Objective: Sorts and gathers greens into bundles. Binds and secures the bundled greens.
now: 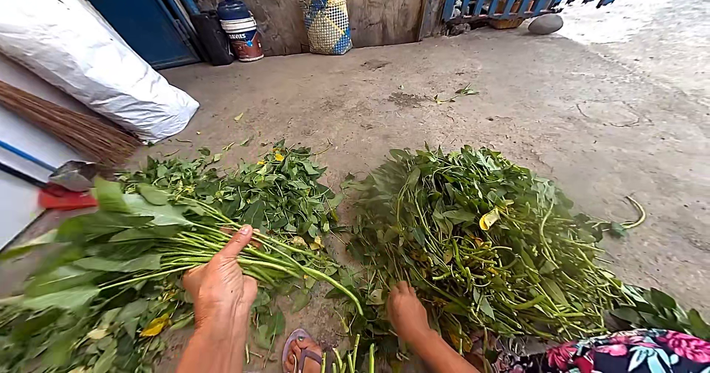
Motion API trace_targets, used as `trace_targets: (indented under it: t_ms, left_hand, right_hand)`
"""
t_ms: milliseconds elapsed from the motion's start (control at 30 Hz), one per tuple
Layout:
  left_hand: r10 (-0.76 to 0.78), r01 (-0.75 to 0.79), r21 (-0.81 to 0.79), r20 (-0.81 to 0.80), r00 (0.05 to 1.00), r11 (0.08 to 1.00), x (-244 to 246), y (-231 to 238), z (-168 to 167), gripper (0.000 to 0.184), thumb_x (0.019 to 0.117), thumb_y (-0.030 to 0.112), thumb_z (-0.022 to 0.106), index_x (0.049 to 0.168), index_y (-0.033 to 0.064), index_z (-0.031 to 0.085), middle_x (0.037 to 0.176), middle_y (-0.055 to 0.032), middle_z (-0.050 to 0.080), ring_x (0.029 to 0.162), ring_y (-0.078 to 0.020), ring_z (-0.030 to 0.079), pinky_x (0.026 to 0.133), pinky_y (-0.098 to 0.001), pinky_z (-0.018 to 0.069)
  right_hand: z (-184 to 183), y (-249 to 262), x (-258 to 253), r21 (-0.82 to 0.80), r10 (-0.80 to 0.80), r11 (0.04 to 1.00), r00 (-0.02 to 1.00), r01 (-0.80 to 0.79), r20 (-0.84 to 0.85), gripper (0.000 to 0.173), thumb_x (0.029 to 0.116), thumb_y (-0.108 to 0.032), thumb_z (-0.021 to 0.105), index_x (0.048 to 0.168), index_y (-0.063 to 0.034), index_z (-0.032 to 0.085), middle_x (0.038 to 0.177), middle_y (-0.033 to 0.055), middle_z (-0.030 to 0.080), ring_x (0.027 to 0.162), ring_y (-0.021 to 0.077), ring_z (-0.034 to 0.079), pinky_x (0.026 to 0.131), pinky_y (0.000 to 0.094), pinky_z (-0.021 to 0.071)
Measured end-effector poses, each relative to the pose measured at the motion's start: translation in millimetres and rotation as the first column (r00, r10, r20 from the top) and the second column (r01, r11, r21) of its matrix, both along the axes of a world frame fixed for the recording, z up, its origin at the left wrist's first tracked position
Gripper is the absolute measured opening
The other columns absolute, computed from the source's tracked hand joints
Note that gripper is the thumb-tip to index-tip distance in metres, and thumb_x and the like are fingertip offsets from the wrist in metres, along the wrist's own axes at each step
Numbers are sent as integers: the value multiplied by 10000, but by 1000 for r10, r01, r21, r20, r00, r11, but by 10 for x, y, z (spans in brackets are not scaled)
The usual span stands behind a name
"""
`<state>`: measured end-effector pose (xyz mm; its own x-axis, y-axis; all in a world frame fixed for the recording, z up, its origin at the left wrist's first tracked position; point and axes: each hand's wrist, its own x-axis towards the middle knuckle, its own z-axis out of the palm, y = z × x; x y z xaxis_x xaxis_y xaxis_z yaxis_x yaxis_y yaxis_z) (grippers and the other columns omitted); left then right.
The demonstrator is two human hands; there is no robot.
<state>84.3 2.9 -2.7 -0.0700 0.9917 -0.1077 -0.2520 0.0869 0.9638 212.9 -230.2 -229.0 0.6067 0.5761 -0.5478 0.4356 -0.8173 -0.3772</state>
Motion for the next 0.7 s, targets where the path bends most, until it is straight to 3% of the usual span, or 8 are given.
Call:
trace_targets:
  t_ms: [100,200,267,333,400,467,567,700]
  left_hand:
    - [-160,154,-174,-19,987,973,103,-134,-95,378,819,-95,757,1159,-38,601,914,-186,707,729,-259,710,640,-402,624]
    - [-300,285,-239,-28,954,928,177,-218,-174,284,851,-132,705,1111,-102,594,855,-260,716,703,-336,733,637,-438,635]
    - [-341,325,-243,-26,940,914,187,-235,-176,294,849,-154,693,1119,-117,582,844,-273,716,698,-357,737,644,-447,643]
    - [-348,333,-236,-25,937,913,200,-221,-151,307,838,-169,693,1119,-116,582,841,-270,715,691,-354,735,637,-445,644]
    - [-338,319,-235,-41,940,918,200,-225,-160,318,824,-172,707,1110,-98,593,857,-256,716,686,-345,736,632,-444,647]
    - [-330,308,-242,-52,943,920,233,-262,-188,305,823,-172,709,1094,-97,592,844,-249,715,665,-336,733,613,-434,646]
    - [-339,317,-264,-44,940,911,287,-324,-177,259,848,-170,683,1077,-118,575,795,-255,705,634,-328,724,591,-414,641]
    - [-362,342,-273,-24,932,899,286,-360,-164,263,864,-164,667,1101,-124,560,777,-254,702,634,-323,724,596,-413,641]
  right_hand:
    - [-153,254,335,-94,-262,961,965,261,5,465,1045,-276,496,1411,9,539,1503,248,471,1256,404,607,982,539,550]
    - [-329,321,499,-137,-274,953,962,269,-17,401,1030,-239,501,1375,-62,604,1469,233,525,1234,411,623,964,573,552]
    - [-282,316,467,-35,-257,966,966,256,-38,364,1038,-226,476,1337,-105,645,1413,214,573,1273,385,595,1011,549,526]
    - [-82,313,360,166,-240,955,969,245,-52,351,1042,-205,462,1300,-52,645,1345,208,601,1279,356,580,1058,502,490]
    - [46,280,230,256,-270,927,961,276,-56,337,1040,-192,455,1269,-24,635,1311,188,621,1239,317,614,1044,462,505]
    - [-60,270,252,176,-349,918,935,354,-64,365,1030,-205,496,1323,-16,603,1379,213,568,1218,335,626,1010,466,531]
    - [-365,323,440,-32,-311,950,947,309,-83,557,1020,-271,556,1503,-14,452,1556,253,410,1340,410,537,1055,535,504]
    - [-513,340,558,-131,-236,966,966,221,-107,392,1015,-263,522,1352,-95,629,1372,202,630,1277,383,610,1014,601,511]
